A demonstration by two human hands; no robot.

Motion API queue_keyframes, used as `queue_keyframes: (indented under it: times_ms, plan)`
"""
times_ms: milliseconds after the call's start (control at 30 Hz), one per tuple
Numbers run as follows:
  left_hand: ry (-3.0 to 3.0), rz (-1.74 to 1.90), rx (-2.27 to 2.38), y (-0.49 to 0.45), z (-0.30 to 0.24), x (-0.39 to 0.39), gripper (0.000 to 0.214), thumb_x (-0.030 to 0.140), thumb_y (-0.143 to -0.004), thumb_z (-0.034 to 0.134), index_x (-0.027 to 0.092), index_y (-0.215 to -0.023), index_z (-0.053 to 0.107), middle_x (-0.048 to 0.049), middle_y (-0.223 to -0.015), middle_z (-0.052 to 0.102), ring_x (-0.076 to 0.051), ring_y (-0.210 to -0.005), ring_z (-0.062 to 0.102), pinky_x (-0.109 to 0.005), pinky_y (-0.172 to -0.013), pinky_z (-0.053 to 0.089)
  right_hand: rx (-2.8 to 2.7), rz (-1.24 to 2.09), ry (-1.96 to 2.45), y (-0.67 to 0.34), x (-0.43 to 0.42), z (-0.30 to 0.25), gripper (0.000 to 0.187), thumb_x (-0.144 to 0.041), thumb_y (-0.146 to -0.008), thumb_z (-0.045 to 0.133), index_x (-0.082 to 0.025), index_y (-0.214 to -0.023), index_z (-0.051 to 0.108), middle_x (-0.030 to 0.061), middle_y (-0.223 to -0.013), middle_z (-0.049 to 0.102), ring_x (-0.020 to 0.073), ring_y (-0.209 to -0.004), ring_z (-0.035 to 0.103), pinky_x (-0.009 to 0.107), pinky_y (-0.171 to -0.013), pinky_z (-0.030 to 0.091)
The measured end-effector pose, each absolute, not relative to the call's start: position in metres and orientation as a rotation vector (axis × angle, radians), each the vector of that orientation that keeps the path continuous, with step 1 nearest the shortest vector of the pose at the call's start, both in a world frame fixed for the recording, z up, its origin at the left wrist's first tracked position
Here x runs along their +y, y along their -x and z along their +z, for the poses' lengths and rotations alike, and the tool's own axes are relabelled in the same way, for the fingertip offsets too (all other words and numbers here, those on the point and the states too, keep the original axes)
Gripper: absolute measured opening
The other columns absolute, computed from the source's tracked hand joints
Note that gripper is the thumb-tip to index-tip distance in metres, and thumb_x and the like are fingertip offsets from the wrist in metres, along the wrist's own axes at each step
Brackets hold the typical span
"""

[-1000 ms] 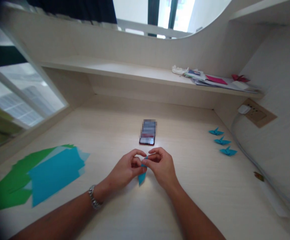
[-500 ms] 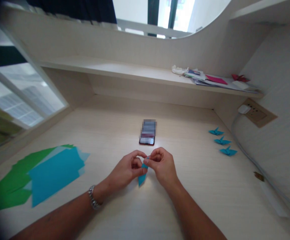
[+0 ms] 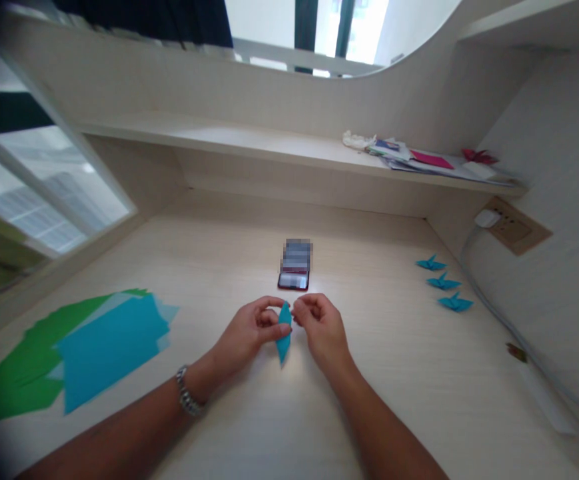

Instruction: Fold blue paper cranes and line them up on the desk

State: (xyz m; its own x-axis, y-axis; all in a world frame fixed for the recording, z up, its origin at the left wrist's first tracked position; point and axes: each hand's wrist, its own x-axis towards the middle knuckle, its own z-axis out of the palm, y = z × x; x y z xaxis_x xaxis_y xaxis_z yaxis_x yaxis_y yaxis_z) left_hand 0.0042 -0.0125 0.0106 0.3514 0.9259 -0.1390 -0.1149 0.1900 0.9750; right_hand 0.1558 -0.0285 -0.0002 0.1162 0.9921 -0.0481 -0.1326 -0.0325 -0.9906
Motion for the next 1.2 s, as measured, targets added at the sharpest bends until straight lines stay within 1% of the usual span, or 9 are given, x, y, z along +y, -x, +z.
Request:
queue_keyframes:
  times_ms: [167,333,433,600,767,867,1033,1133,1200]
  plan:
    - [-1.064,1.024,0.971,-0.002,0.008,-0.009,0.036,0.020,-0.068,0.076,0.012,-0.100,0.062,-0.0001,-0.066,0.068,-0.012,-0.060,0.060,-0.024,-0.061,0.045,-1.193,1.312,1.291,-0.155,-0.032,-0.010,0.029,-0.038,-0.066,0.078,-0.017,-0.076,0.061,0.0005,-0.069,0.065,0.0137,-0.062,0.057,0.025,-0.058,0.043]
    - [-1.056,1.020,0.912,-0.004,0.006,-0.010,0.024,0.022,-0.070,0.074,0.012,-0.090,0.063,-0.0039,-0.073,0.071,-0.015,-0.064,0.064,-0.027,-0.065,0.050,-1.162,1.359,1.271,-0.154,-0.032,-0.008,0.024,-0.034,-0.066,0.076,-0.017,-0.070,0.060,0.0000,-0.065,0.064,0.0125,-0.059,0.056,0.025,-0.057,0.043]
    - [-1.048,1.047,0.966,-0.003,0.007,-0.010,0.028,0.019,-0.067,0.076,0.014,-0.090,0.061,-0.0026,-0.071,0.070,-0.015,-0.063,0.064,-0.027,-0.063,0.050,-1.045,1.368,1.261,-0.153,-0.030,-0.006,0.027,-0.037,-0.064,0.076,-0.017,-0.072,0.060,-0.0003,-0.062,0.064,0.0134,-0.056,0.057,0.027,-0.056,0.046]
    - [-1.192,1.000,1.088,0.000,0.005,-0.009,0.029,0.015,-0.065,0.076,0.014,-0.091,0.063,-0.0033,-0.071,0.070,-0.016,-0.068,0.065,-0.025,-0.063,0.048,-1.141,1.153,1.348,-0.160,-0.030,0.000,0.020,-0.033,-0.068,0.072,-0.017,-0.078,0.064,0.0009,-0.064,0.065,0.0142,-0.057,0.058,0.027,-0.056,0.046]
    - [-1.335,0.853,0.988,0.002,0.005,-0.010,0.019,0.029,-0.074,0.072,0.013,-0.084,0.066,-0.0063,-0.075,0.071,-0.016,-0.070,0.065,-0.027,-0.065,0.048,-1.309,1.070,1.373,-0.172,-0.031,0.010,0.020,-0.026,-0.068,0.074,-0.017,-0.082,0.064,-0.0006,-0.061,0.065,0.0135,-0.054,0.057,0.025,-0.051,0.043]
    - [-1.318,0.826,0.943,0.000,0.003,-0.010,0.018,0.030,-0.077,0.070,0.014,-0.081,0.066,-0.0053,-0.072,0.070,-0.015,-0.067,0.063,-0.026,-0.063,0.047,-1.205,1.095,1.321,-0.172,-0.030,0.009,0.025,-0.029,-0.068,0.074,-0.017,-0.087,0.062,-0.0020,-0.059,0.063,0.0136,-0.053,0.057,0.025,-0.052,0.045]
    - [-1.352,0.840,0.939,-0.003,0.003,-0.011,0.011,0.022,-0.072,0.072,0.013,-0.071,0.066,-0.0028,-0.067,0.066,-0.013,-0.062,0.059,-0.025,-0.061,0.045,-1.080,1.080,1.272,-0.165,-0.028,0.002,0.033,-0.037,-0.071,0.073,-0.017,-0.094,0.061,-0.0007,-0.062,0.066,0.0151,-0.057,0.061,0.029,-0.059,0.051]
    - [-1.263,0.901,0.950,-0.004,0.004,-0.011,0.012,0.022,-0.072,0.072,0.013,-0.074,0.066,-0.0038,-0.071,0.067,-0.014,-0.064,0.061,-0.026,-0.063,0.048,-1.007,1.099,1.257,-0.162,-0.027,0.001,0.037,-0.043,-0.076,0.068,-0.017,-0.100,0.058,0.0018,-0.069,0.069,0.0163,-0.062,0.064,0.030,-0.060,0.053]
    - [-1.189,0.948,0.971,-0.004,0.005,-0.010,0.014,0.023,-0.072,0.072,0.012,-0.077,0.065,-0.0048,-0.073,0.069,-0.015,-0.066,0.063,-0.028,-0.064,0.050,-0.981,1.119,1.249,-0.160,-0.028,0.000,0.036,-0.042,-0.073,0.071,-0.018,-0.096,0.057,0.0022,-0.073,0.070,0.0165,-0.064,0.065,0.029,-0.058,0.053]
